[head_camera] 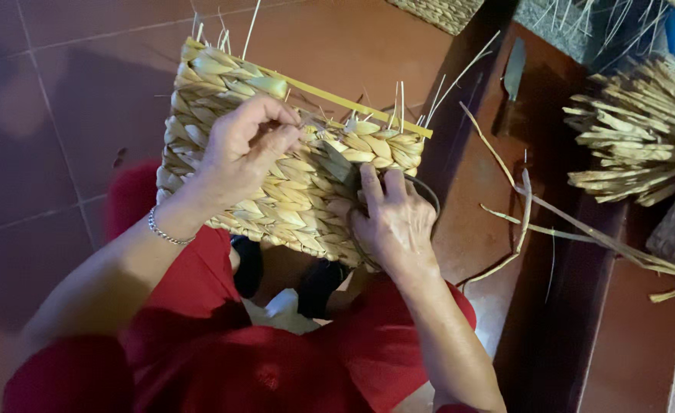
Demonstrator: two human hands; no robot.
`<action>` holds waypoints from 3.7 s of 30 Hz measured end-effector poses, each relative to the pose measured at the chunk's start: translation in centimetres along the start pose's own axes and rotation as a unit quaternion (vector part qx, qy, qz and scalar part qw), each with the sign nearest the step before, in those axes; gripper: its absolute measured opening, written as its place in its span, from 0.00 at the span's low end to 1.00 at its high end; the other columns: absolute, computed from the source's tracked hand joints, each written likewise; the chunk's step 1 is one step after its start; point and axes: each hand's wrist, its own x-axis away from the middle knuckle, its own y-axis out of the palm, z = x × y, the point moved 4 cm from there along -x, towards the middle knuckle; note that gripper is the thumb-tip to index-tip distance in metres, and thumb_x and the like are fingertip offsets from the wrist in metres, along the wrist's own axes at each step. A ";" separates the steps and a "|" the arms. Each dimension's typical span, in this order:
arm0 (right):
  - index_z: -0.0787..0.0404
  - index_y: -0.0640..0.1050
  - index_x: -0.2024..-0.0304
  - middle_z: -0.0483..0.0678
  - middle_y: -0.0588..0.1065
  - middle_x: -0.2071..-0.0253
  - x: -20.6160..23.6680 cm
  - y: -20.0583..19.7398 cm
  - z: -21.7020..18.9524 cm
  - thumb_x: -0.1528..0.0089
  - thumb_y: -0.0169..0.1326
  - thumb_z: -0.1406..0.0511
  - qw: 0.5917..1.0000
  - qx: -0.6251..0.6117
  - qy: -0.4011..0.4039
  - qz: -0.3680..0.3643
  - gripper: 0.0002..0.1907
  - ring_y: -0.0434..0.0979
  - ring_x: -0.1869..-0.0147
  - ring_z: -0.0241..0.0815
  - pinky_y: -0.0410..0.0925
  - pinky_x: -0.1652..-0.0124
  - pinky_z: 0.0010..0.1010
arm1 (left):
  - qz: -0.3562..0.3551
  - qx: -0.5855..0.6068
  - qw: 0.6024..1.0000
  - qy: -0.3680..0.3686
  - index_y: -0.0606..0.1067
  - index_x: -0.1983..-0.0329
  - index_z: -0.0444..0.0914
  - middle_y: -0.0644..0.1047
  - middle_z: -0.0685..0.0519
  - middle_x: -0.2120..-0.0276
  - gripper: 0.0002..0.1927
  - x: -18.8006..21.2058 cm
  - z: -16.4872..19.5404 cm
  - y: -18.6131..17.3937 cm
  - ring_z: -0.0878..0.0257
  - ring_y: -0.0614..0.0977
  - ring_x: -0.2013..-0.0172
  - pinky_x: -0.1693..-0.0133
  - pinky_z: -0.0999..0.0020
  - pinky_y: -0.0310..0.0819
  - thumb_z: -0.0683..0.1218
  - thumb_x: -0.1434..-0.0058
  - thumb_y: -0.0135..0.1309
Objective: The person sits on the floor weaving a water hyacinth basket, using scissors to trim protruding straw ends and tucking loose strands into the weave. They press the woven sides flat, fit a thin bamboo strip along the rim, and reach for additional strands to continue the weave.
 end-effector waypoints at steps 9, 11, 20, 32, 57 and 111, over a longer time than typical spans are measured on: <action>0.64 0.76 0.48 0.53 0.71 0.65 -0.4 0.9 -0.2 0.42 0.63 0.45 0.996 0.066 -0.051 0.020 0.33 0.78 0.68 0.51 0.70 0.74 0.40 | -0.024 -0.035 0.999 0.010 0.72 0.55 0.31 0.78 0.53 0.63 0.05 -1.0 2.5 1.7 0.71 0.81 0.63 0.62 0.76 0.76 0.39 0.28 0.54; 0.66 0.75 0.48 0.53 0.72 0.66 -0.5 1.1 -0.5 0.39 0.61 0.43 0.992 0.101 -0.068 0.020 0.34 0.78 0.69 0.50 0.70 0.74 0.38 | -0.029 -0.025 0.999 0.012 0.72 0.55 0.32 0.78 0.54 0.63 0.05 -0.9 2.6 1.9 0.71 0.81 0.63 0.62 0.76 0.77 0.39 0.28 0.54; 0.63 0.78 0.53 0.50 0.76 0.73 1.6 -0.6 2.5 0.42 0.66 0.46 0.996 -0.055 0.054 0.038 0.29 0.75 0.74 0.44 0.70 0.71 0.35 | 0.071 -0.184 0.973 0.116 0.74 0.51 0.33 0.80 0.51 0.58 0.02 -0.3 5.4 -3.8 0.67 0.83 0.60 0.59 0.74 0.81 0.38 0.23 0.55; 0.70 0.71 0.38 0.48 0.77 0.50 13.4 8.6 2.9 0.34 0.54 0.67 0.749 -0.506 0.403 0.144 0.22 0.77 0.48 0.36 0.69 0.47 0.27 | -0.017 -0.454 0.880 0.138 0.74 0.40 0.41 0.69 0.42 0.37 0.26 7.1 6.6 1.1 0.43 0.68 0.34 0.32 0.35 0.56 0.46 0.42 0.63; 0.55 0.68 0.50 0.47 0.77 0.63 10.0 24.1 3.4 0.36 0.55 0.55 0.445 -0.682 0.570 0.107 0.18 0.76 0.69 0.40 0.67 0.75 0.32 | -0.012 -0.489 0.872 0.005 0.67 0.31 0.35 0.70 0.40 0.32 0.26 2.1 2.6 -12.6 0.46 0.71 0.38 0.37 0.50 0.64 0.51 0.29 0.53; 0.59 0.75 0.39 0.54 0.76 0.61 14.1 5.9 3.7 0.48 0.69 0.60 0.964 -0.156 0.191 -0.096 0.36 0.80 0.61 0.55 0.73 0.62 0.42 | -0.198 -0.346 0.911 0.107 0.80 0.58 0.38 0.77 0.49 0.57 0.12 4.7 -6.8 6.6 0.48 0.78 0.53 0.53 0.51 0.75 0.45 0.46 0.61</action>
